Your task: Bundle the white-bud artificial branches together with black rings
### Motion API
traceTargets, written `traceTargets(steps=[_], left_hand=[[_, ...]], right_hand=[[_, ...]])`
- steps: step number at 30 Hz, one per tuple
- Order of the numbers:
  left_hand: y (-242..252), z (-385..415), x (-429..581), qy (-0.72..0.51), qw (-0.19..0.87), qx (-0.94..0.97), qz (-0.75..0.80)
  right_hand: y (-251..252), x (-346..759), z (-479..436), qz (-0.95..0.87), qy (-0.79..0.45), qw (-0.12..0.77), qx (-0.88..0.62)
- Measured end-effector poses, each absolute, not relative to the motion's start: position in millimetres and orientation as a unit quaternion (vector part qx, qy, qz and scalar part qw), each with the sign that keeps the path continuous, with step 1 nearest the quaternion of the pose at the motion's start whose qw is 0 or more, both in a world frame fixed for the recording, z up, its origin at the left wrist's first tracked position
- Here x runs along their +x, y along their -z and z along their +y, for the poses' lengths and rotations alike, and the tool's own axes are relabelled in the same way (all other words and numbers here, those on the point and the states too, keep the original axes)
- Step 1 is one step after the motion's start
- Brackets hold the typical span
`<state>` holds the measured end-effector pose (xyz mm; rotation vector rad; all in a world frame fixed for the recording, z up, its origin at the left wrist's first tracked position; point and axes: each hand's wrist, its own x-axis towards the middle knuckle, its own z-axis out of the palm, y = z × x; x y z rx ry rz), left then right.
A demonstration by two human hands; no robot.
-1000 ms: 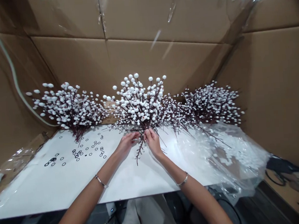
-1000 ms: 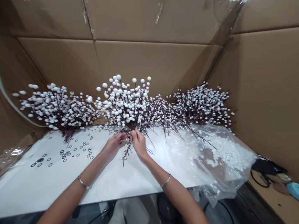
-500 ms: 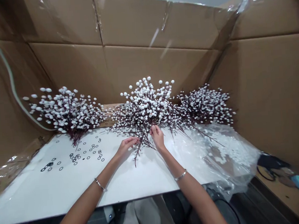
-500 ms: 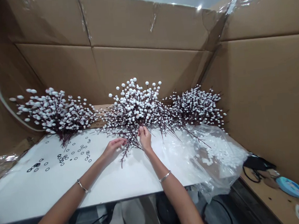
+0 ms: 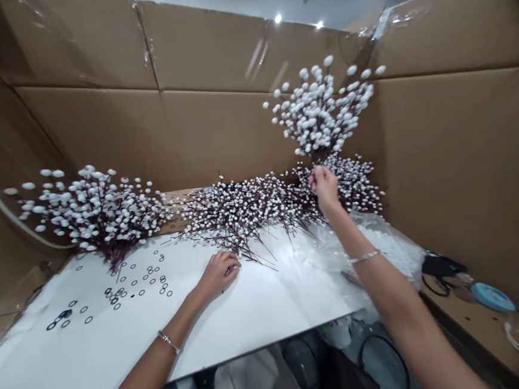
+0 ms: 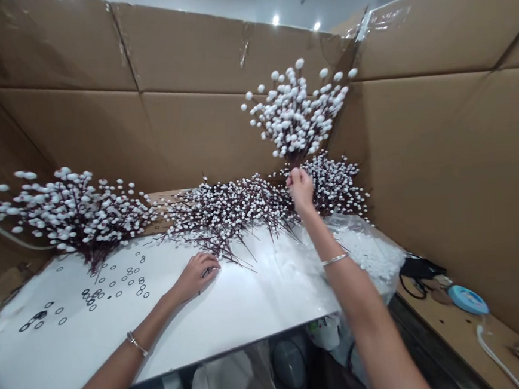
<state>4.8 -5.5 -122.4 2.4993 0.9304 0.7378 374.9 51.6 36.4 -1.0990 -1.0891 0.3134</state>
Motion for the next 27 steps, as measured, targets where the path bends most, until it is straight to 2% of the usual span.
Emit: traceTargets(steps=[4, 8, 19, 27], left_hand=[[125, -5, 5, -0.276, 0.176, 0.878, 0.349], [123, -3, 4, -0.29, 0.164, 0.862, 0.382], [118, -1, -4, -0.287, 0.104, 0.847, 0.436], [122, -4, -3, -0.311, 0.034, 0.855, 0.413]], right_hand=[[-63, 449, 29, -0.454, -0.111, 0.712, -0.524], [-56, 498, -1, -0.42, -0.104, 0.705, -0.561], [24, 590, -72, -0.343, -0.092, 0.708, -0.611], [76, 601, -101, -0.358, -0.092, 0.693, -0.619]])
